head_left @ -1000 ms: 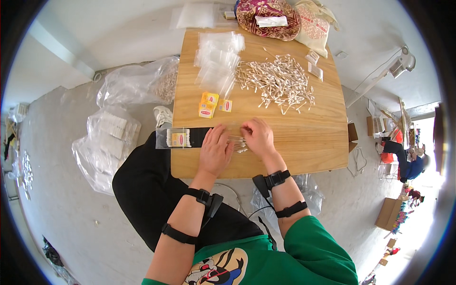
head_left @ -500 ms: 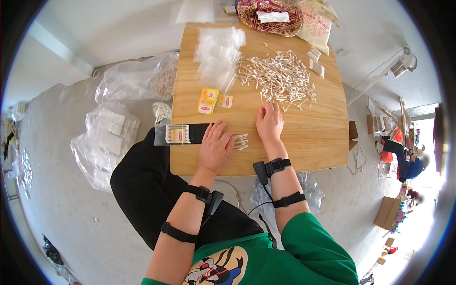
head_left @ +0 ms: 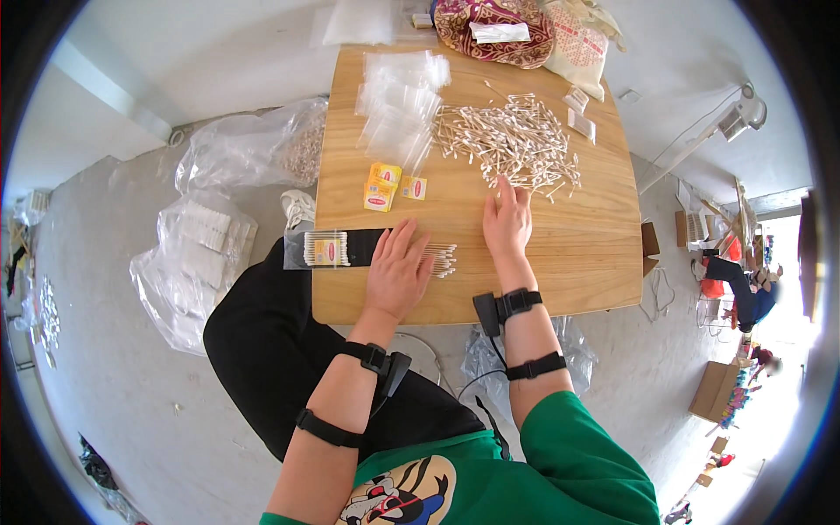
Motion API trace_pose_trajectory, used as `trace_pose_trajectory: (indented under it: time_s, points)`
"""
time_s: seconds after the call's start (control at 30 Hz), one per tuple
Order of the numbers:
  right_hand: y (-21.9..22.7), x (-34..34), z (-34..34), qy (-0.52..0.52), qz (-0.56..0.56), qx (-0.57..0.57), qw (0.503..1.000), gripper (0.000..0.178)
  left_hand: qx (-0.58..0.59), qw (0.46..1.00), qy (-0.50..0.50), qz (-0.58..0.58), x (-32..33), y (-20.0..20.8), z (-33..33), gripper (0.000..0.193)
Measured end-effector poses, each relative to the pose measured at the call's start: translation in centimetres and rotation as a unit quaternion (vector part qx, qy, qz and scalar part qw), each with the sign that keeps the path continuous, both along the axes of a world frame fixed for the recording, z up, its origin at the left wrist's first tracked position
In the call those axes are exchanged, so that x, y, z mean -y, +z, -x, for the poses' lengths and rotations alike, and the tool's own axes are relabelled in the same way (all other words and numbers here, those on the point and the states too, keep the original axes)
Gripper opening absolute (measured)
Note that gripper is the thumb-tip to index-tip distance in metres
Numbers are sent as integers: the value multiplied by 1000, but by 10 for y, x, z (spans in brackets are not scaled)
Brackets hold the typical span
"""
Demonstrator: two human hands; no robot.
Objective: The recorder is packaging cotton swabs into a small plastic bag.
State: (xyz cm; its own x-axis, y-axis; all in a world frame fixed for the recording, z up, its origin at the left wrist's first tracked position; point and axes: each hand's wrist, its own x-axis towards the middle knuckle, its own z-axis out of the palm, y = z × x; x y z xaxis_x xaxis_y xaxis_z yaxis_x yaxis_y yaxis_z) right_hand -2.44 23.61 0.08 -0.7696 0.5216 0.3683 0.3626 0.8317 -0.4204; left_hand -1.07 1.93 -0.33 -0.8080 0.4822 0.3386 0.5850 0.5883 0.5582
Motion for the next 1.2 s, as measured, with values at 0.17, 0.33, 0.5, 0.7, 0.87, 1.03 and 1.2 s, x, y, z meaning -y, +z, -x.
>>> trace_pose_trajectory:
  time_s: [0.17, 0.33, 0.5, 0.7, 0.87, 1.03, 1.2]
  points:
    - [-5, -4, 4, 8, 24, 66, 997, 13, 23, 999, 15, -45, 4, -6, -1, 26]
    - [-17, 0, -22, 43, 51, 4, 998, 10, 30, 998, 11, -51, 3, -4, -1, 23]
    - [-8, 11, -36, -1, 241, -74, 968, 8, 31, 997, 15, -63, 4, -5, 0, 26]
    - [1, 32, -40, 207, 100, -29, 973, 10, 35, 998, 24, -46, 4, -3, 0, 42]
    - [2, 35, -39, 133, 115, -18, 984, 19, 7, 1000, 19, 8, -1, -1, 0, 47]
    - [0, 27, -41, 85, 60, 25, 994, 29, 12, 999, 13, 28, 1, -3, -1, 44]
    - [-6, 13, -43, 63, 37, 39, 997, 29, 28, 999, 10, -45, 4, -6, 0, 33]
